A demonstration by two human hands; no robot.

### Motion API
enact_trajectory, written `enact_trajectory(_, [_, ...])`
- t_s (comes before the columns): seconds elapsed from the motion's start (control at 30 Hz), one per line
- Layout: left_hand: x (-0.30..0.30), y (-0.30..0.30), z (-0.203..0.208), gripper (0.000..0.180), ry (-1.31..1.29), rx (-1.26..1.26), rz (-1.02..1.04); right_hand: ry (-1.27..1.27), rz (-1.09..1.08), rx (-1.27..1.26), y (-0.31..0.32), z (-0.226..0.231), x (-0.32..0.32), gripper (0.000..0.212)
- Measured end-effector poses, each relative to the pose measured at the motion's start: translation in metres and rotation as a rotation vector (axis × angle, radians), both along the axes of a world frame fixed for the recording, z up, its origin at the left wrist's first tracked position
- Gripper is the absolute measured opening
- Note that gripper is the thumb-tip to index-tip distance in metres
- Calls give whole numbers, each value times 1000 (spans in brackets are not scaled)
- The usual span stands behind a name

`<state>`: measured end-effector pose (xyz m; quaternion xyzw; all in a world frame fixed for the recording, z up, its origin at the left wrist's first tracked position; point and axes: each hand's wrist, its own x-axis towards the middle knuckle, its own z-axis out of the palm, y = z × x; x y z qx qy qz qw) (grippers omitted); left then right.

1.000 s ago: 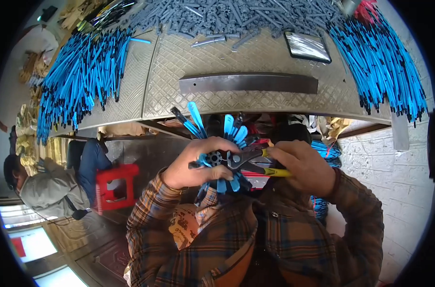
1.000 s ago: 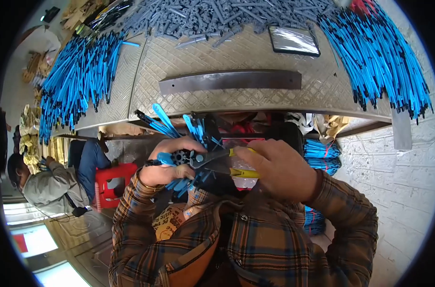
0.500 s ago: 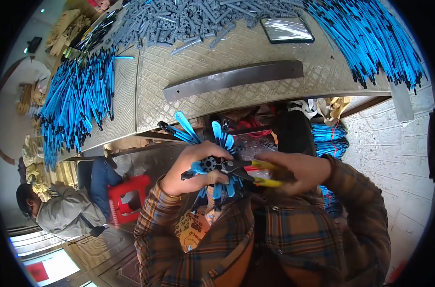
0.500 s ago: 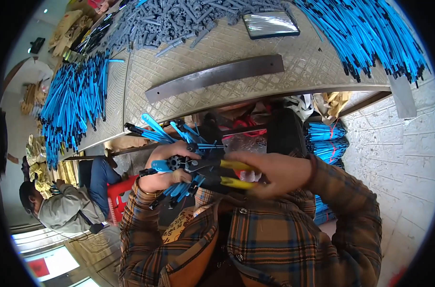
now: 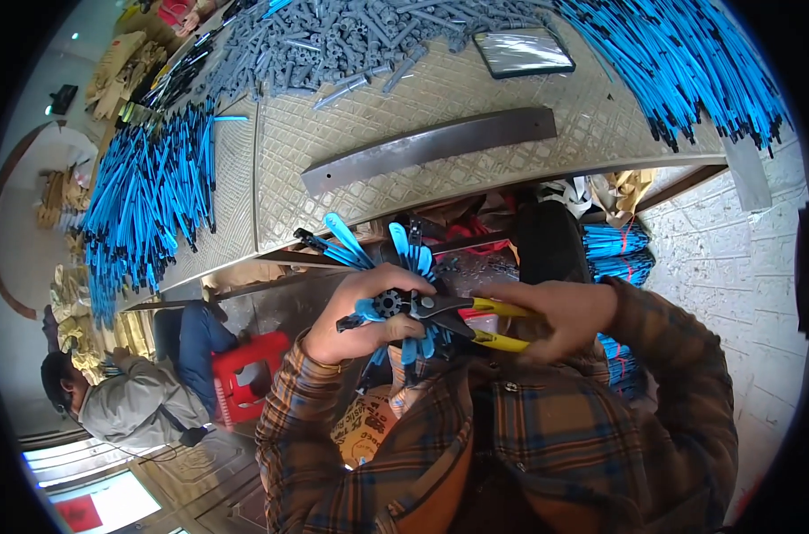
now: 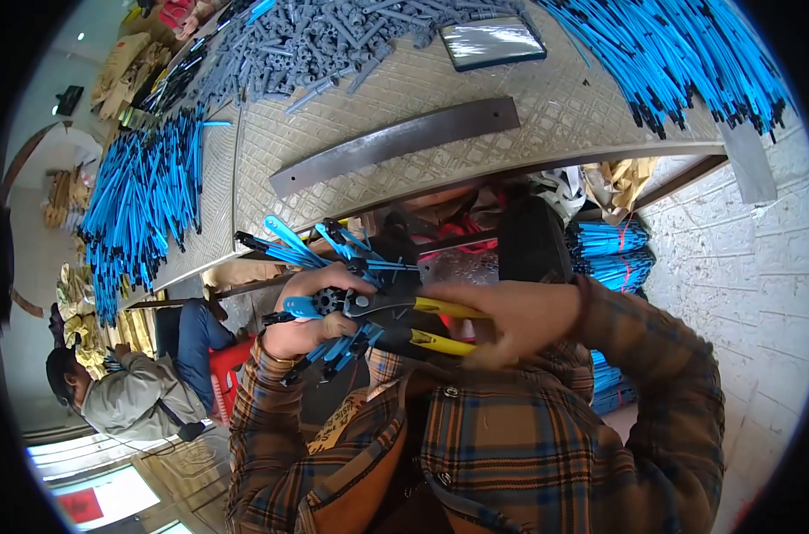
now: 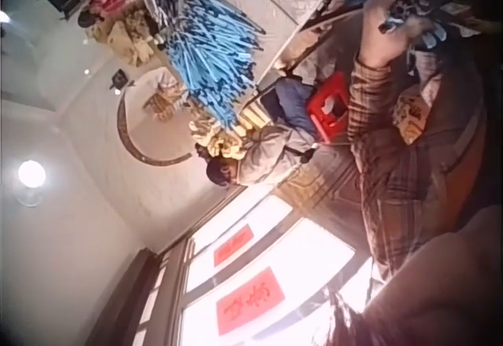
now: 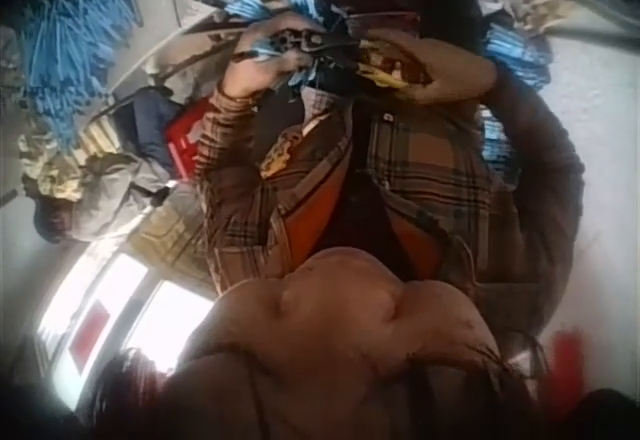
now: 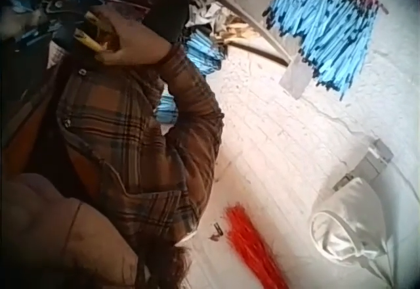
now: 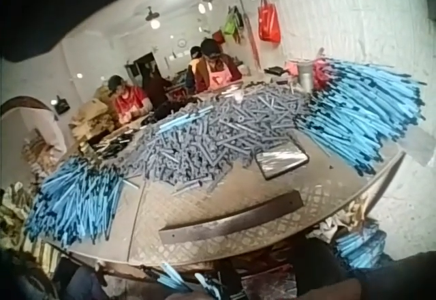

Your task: The person assembles umbrella frames by aligning and threading ribs along a guide bar, fitting them into plastic hubs, and securing the connections using pliers.

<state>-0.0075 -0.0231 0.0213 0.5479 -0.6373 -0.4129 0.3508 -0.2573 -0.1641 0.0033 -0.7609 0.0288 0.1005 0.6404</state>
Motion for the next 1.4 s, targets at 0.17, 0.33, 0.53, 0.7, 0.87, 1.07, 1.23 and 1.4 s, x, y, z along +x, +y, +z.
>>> enact_trajectory(0.17, [0, -8, 8, 48, 32, 38, -66, -89, -3, 91, 1, -21, 2, 44])
enact_trajectory(0.33, [-2, -13, 13, 48, 38, 30, -162, 110, 153, 778, 15, -77, 4, 28])
enact_trajectory(0.53, [-8, -10, 10, 49, -15, -20, -216, 351, 278, 1350, 16, -82, -8, 21])
enact_trajectory(0.7, [-14, -12, 15, 49, -73, 25, -189, 411, 111, 963, -9, -31, -11, 29])
enact_trajectory(0.87, [-16, -10, 18, 50, -87, 24, -185, 381, 96, 805, -16, -13, -8, 26])
enact_trajectory(1.07, [-12, -10, 14, 51, -54, 6, -187, 436, 101, 755, -19, -8, -4, 26])
enact_trajectory(1.23, [-7, -8, 13, 52, -30, 8, -194, 395, 123, 774, -8, -35, 2, 27])
enact_trajectory(1.4, [-2, -8, 16, 52, -19, 20, -255, 326, 108, 853, 4, -33, 0, 28])
